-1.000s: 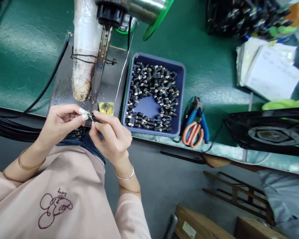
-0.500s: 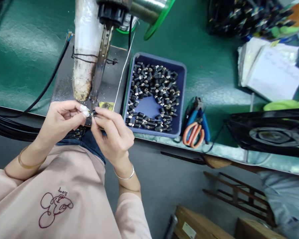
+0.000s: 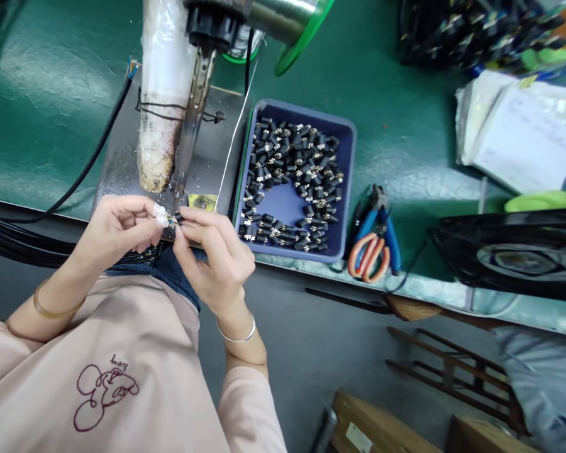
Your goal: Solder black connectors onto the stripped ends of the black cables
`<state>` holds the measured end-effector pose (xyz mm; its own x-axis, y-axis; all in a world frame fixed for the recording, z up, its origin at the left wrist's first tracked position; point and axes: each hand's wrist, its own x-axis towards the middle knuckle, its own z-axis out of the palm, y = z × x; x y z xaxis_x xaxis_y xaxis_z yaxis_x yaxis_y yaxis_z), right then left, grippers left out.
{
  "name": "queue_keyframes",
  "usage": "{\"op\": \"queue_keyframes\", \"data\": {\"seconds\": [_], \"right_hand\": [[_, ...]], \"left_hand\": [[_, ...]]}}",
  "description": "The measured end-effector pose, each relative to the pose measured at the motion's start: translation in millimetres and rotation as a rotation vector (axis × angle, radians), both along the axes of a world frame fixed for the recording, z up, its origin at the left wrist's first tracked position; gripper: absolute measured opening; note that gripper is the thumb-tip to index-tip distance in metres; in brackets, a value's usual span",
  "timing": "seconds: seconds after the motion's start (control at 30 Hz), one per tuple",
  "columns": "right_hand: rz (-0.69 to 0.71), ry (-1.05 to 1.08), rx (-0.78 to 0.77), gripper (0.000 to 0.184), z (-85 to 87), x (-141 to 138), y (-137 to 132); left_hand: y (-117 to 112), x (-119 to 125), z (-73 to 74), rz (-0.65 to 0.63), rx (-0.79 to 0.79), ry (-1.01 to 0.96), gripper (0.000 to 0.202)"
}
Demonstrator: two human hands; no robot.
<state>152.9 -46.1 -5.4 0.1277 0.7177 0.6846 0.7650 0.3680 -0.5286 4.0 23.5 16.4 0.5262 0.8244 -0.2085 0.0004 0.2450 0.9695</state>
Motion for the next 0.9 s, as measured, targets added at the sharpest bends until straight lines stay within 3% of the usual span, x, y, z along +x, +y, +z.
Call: {"op": "queue_keyframes", "data": {"seconds": [0.4, 0.9], "right_hand": [[-0.026, -0.029, 0.007, 0.016, 1.2, -0.6, 1.6], [-0.013, -0.022, 0.03, 0.012, -5.3, -1.2, -6.1]], "left_hand": [[-4.7, 5.2, 1.5, 0.065, 0.134, -0.012, 0.02], [-8.9, -1.0, -1.5, 0.009, 0.146, 0.035, 0.017]]}}
